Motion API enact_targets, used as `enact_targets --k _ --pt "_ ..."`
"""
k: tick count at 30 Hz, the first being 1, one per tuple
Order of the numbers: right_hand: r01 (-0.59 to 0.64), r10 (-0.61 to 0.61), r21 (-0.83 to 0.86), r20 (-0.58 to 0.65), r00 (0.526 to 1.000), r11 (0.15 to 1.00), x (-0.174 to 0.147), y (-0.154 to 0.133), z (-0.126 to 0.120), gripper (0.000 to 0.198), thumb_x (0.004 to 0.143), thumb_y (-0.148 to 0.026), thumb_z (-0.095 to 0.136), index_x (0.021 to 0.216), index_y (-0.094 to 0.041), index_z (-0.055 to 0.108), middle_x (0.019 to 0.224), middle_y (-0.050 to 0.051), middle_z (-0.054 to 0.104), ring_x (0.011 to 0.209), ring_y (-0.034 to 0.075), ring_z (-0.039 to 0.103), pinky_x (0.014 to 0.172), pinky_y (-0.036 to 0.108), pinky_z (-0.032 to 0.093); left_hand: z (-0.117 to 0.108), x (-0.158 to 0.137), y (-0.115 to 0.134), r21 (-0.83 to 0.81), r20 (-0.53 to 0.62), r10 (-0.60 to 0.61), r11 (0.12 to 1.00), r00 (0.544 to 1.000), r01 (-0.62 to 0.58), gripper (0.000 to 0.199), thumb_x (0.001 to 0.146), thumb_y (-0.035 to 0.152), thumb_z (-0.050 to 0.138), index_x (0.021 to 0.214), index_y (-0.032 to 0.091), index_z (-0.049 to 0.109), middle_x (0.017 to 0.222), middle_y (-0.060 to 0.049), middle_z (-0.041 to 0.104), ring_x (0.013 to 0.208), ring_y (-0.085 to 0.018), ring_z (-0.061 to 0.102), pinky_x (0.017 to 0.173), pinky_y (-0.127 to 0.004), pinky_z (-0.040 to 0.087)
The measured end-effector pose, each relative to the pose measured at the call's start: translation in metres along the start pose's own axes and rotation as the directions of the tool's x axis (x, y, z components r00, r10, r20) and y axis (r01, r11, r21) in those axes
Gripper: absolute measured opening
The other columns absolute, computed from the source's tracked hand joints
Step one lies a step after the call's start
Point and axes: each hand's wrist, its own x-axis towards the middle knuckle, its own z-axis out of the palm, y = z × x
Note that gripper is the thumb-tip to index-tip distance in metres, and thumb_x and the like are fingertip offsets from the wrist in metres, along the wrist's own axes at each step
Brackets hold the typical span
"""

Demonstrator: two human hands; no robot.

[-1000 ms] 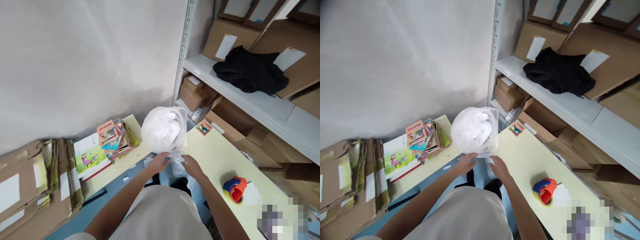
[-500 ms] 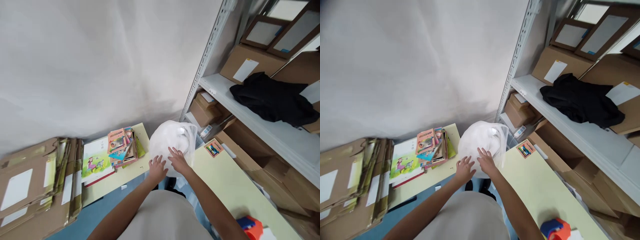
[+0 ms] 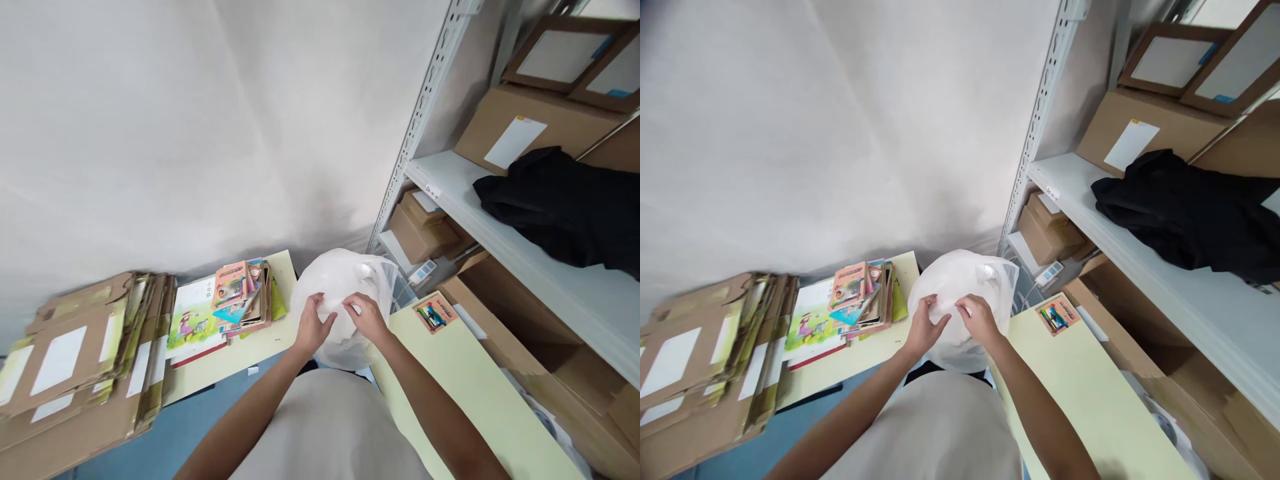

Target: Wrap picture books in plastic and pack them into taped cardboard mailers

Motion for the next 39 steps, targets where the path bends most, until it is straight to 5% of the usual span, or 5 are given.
enact_targets --k 11,18,26,32,39 --pt "-0.155 0.170 0.077 -0.250 0.953 0.985 0.014 -0.010 -0.050 0.020 0.082 -0.034 0.054 0.095 -0.019 0.061 0.082 0.003 0.064 0.076 0.016 0.058 0.074 0.028 0.048 -0.037 0.064 0.029 -0.270 0.203 0.016 0.962 0.979 0.040 0.023 0.079 0.040 0.059 0.084 0.017 0.061 0.071 -0.001 0.067 0.056 -0.013 0.061 0.054 -0.024 0.048" --pt "0.006 -0.129 -0.389 -0.289 0.948 0.921 0.016 -0.090 -0.074 0.074 0.070 -0.043 0.071 0.134 -0.021 0.042 0.137 0.013 0.044 0.128 0.030 0.039 0.107 0.048 0.028 -0.077 0.093 0.069 -0.110 0.379 0.461 0.883 0.802 -0.456 0.017 0.082 0.037 0.058 0.082 0.023 0.067 0.082 -0.002 0.072 0.071 -0.015 0.065 0.072 -0.027 0.049" --pt "-0.218 0.085 -0.357 -0.353 0.932 0.908 -0.026 -0.105 -0.065 0.020 0.089 -0.030 0.049 0.097 -0.020 0.065 0.088 0.006 0.068 0.082 0.019 0.062 0.079 0.032 0.045 -0.057 0.078 0.078 -0.407 0.476 0.488 0.860 0.732 -0.308 0.080 0.060 0.037 0.080 0.127 0.022 0.041 0.102 -0.005 0.068 0.090 -0.019 0.064 0.082 -0.033 0.050" --pt "-0.417 0.419 0.183 -0.686 0.594 0.890 -0.094 -0.083 -0.075 0.031 0.087 -0.046 0.048 0.074 -0.018 0.056 0.060 -0.001 0.055 0.057 0.013 0.052 0.055 0.024 0.040 -0.013 0.066 0.060 -0.422 0.761 0.456 0.888 0.461 -0.182 0.058 0.062 0.032 0.076 0.114 0.018 0.055 0.105 -0.006 0.067 0.093 -0.023 0.064 0.081 -0.035 0.051" --pt "-0.202 0.616 0.586 -0.775 0.143 0.784 -0.193 -0.061 -0.080 0.033 0.078 -0.053 0.056 0.076 -0.020 0.056 0.066 -0.003 0.057 0.060 0.012 0.053 0.057 0.024 0.042 0.042 0.071 0.068 -0.361 0.829 0.505 0.813 0.242 -0.457 0.030 0.073 0.030 0.060 0.100 0.017 0.065 0.099 -0.006 0.070 0.093 -0.024 0.065 0.083 -0.036 0.050"
